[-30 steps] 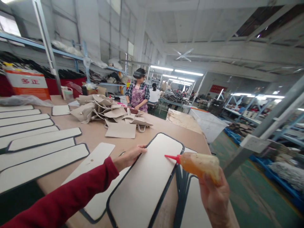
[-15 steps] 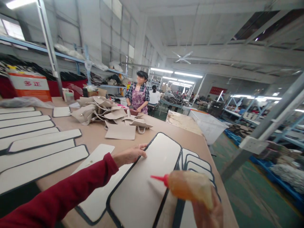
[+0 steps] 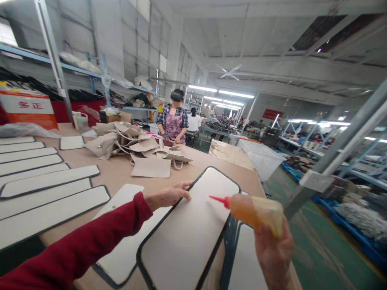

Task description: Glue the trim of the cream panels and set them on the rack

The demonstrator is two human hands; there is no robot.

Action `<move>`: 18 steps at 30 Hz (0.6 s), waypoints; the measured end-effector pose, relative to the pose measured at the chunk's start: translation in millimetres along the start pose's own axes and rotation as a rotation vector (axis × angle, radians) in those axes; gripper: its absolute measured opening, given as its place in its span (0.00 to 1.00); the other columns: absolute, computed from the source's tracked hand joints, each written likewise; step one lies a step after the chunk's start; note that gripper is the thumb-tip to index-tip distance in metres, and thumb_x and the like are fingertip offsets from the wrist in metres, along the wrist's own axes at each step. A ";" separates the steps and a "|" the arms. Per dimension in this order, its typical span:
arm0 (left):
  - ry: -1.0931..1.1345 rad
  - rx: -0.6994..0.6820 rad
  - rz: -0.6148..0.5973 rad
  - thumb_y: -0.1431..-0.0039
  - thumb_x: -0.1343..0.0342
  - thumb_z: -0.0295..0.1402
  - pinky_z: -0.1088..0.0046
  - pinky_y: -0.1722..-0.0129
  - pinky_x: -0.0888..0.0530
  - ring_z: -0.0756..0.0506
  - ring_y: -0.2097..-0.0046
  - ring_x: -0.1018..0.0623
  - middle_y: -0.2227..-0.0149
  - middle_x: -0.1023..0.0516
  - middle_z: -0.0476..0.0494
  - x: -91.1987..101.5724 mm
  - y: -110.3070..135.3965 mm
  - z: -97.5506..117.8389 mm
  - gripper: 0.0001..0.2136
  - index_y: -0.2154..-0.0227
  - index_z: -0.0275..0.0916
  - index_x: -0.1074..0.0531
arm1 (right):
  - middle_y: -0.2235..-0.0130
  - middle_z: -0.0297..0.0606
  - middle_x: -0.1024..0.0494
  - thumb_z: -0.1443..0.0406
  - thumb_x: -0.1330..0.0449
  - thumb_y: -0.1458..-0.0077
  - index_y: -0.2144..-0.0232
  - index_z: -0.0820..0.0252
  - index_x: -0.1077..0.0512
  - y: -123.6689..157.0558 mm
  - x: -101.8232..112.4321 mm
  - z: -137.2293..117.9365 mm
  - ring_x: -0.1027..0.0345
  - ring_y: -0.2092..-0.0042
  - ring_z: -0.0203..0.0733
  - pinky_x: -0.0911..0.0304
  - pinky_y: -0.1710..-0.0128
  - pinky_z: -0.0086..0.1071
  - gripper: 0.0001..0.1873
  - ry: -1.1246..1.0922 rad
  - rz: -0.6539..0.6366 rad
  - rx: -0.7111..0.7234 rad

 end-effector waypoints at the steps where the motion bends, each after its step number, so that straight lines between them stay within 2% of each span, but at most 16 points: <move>1: 0.007 0.003 -0.005 0.66 0.41 0.22 0.74 0.69 0.25 0.45 0.65 0.21 0.59 0.19 0.43 -1.2 1.0 0.9 0.35 0.46 0.38 0.30 | 0.64 0.27 0.24 0.60 0.28 0.59 0.58 0.52 0.26 -10.4 0.5 -2.8 0.29 0.65 0.31 0.33 0.60 0.19 0.23 -0.013 0.029 0.016; 3: 0.032 0.000 -0.003 0.66 0.40 0.22 0.74 0.69 0.25 0.45 0.64 0.21 0.58 0.19 0.43 -1.6 0.8 2.7 0.35 0.46 0.39 0.30 | 0.63 0.29 0.24 0.58 0.29 0.58 0.58 0.53 0.27 -13.2 2.2 -4.1 0.29 0.64 0.33 0.32 0.59 0.22 0.23 -0.020 0.031 0.000; 5: 0.056 0.012 0.018 0.66 0.40 0.22 0.73 0.68 0.25 0.44 0.64 0.21 0.57 0.20 0.43 1.0 -1.8 3.1 0.35 0.47 0.39 0.30 | 0.65 0.34 0.22 0.56 0.29 0.57 0.57 0.55 0.26 8.2 4.4 0.3 0.28 0.67 0.37 0.29 0.66 0.25 0.23 0.003 -0.025 -0.077; 7: 0.055 0.034 0.059 0.66 0.41 0.22 0.73 0.68 0.25 0.44 0.64 0.21 0.58 0.19 0.43 5.7 -5.2 1.9 0.35 0.47 0.39 0.29 | 0.67 0.41 0.20 0.53 0.28 0.62 0.63 0.58 0.25 38.1 5.7 6.8 0.27 0.73 0.44 0.29 0.75 0.32 0.24 0.038 -0.099 -0.166; 9: 0.027 0.038 0.093 0.66 0.42 0.21 0.74 0.68 0.26 0.44 0.64 0.21 0.60 0.19 0.44 10.0 -7.5 0.4 0.35 0.47 0.38 0.29 | 0.62 0.44 0.20 0.49 0.27 0.68 0.57 0.57 0.25 53.9 6.3 10.5 0.24 0.66 0.50 0.27 0.69 0.34 0.35 0.055 -0.080 -0.215; 11: -0.005 0.032 0.076 0.65 0.43 0.21 0.75 0.68 0.26 0.45 0.63 0.21 0.60 0.18 0.45 11.5 -7.9 -0.7 0.34 0.47 0.39 0.28 | 0.63 0.38 0.20 0.57 0.25 0.68 0.58 0.54 0.24 44.6 4.4 8.0 0.24 0.66 0.45 0.27 0.69 0.30 0.31 0.048 -0.033 -0.159; 13: -0.010 0.024 0.020 0.65 0.42 0.22 0.76 0.67 0.26 0.45 0.63 0.21 0.60 0.18 0.45 10.6 -7.5 -1.1 0.34 0.48 0.39 0.28 | 0.62 0.31 0.22 0.58 0.28 0.58 0.58 0.52 0.26 20.3 2.9 2.0 0.27 0.61 0.37 0.31 0.60 0.24 0.23 0.024 0.050 -0.047; 15: 0.017 0.015 -0.028 0.65 0.41 0.22 0.75 0.66 0.26 0.45 0.63 0.21 0.60 0.18 0.45 10.0 -8.1 -1.5 0.33 0.48 0.39 0.27 | 0.61 0.29 0.23 0.59 0.29 0.56 0.58 0.52 0.26 2.8 2.6 -1.6 0.28 0.60 0.34 0.33 0.57 0.23 0.21 0.018 0.086 0.011; 16: 0.031 0.015 -0.037 0.65 0.41 0.22 0.75 0.66 0.26 0.45 0.63 0.21 0.60 0.18 0.45 10.4 -9.3 -1.9 0.33 0.48 0.39 0.27 | 0.61 0.30 0.23 0.58 0.30 0.55 0.58 0.53 0.26 2.1 3.3 -1.4 0.29 0.62 0.34 0.33 0.58 0.23 0.21 0.025 0.083 0.013; 18: 0.050 0.036 -0.034 0.66 0.42 0.21 0.74 0.67 0.25 0.44 0.64 0.21 0.61 0.18 0.45 12.8 -13.6 -3.8 0.34 0.48 0.39 0.28 | 0.64 0.34 0.23 0.57 0.30 0.56 0.57 0.56 0.26 19.0 7.1 3.0 0.28 0.66 0.37 0.30 0.64 0.26 0.23 0.062 0.040 -0.029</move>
Point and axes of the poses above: each hand's wrist, its own y-axis away from the middle knuckle, its own x-axis out of the back of the hand, z = x × y, the point moved 2 cm from there along -y, towards the middle knuckle
